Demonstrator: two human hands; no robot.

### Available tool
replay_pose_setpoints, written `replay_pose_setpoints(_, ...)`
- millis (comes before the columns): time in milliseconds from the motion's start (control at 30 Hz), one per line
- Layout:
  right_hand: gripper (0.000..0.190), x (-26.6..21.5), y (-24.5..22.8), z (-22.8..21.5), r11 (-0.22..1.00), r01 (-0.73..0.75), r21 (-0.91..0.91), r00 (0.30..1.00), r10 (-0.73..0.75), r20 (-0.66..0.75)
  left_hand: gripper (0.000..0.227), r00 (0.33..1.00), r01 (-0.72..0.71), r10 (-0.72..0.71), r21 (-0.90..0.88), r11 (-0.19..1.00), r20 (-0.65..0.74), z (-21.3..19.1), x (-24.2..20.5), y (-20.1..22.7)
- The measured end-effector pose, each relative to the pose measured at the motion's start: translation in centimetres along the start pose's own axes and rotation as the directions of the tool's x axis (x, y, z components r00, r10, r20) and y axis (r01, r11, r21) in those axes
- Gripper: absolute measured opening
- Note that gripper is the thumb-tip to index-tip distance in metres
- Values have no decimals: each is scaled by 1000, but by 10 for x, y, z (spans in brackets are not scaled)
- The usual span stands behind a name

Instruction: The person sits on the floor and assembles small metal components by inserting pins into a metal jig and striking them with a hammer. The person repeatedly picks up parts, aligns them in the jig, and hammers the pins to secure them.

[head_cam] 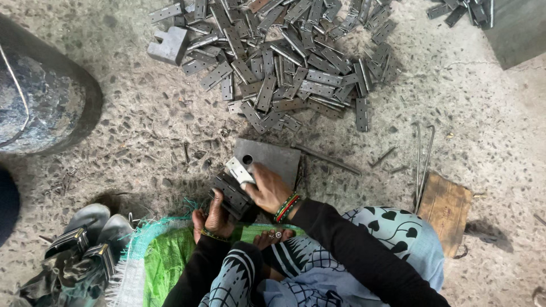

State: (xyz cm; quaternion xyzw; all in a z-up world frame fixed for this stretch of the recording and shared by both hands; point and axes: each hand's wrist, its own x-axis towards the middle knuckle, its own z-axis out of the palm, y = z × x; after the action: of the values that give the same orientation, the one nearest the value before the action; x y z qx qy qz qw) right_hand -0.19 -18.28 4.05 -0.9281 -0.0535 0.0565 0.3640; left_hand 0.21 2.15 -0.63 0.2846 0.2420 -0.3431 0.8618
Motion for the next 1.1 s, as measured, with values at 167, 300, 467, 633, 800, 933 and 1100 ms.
replay_pose_setpoints(167,43,-7,-23,-3,987,-80,141,983,55,174,84,1000,-22,21,42,999,9,-17,9,-4)
replay_pose_setpoints(300,54,-4,-25,-24,967,-138,214,983,108,148,82,1000,-24,25,44,999,-19,-25,14,-8)
replay_pose_setpoints(467,65,-6,-28,-22,935,-42,353,992,-2,125,78,965,-121,108,-39,992,-241,-24,6,-8)
replay_pose_setpoints(633,60,-19,-15,-2,978,111,-175,989,-92,116,72,1000,-2,-1,-130,992,-26,-12,5,-2)
replay_pose_setpoints(800,47,14,24,-39,971,-117,-207,871,200,448,54,999,-30,27,183,983,23,-10,12,-4)
replay_pose_setpoints(933,35,47,120,-137,844,-277,-459,955,187,-231,52,996,-4,17,140,990,-92,-18,11,-5)
replay_pose_setpoints(1100,62,2,227,-194,630,-692,-353,696,451,-558,50,985,-59,72,87,994,-154,-20,18,-6)
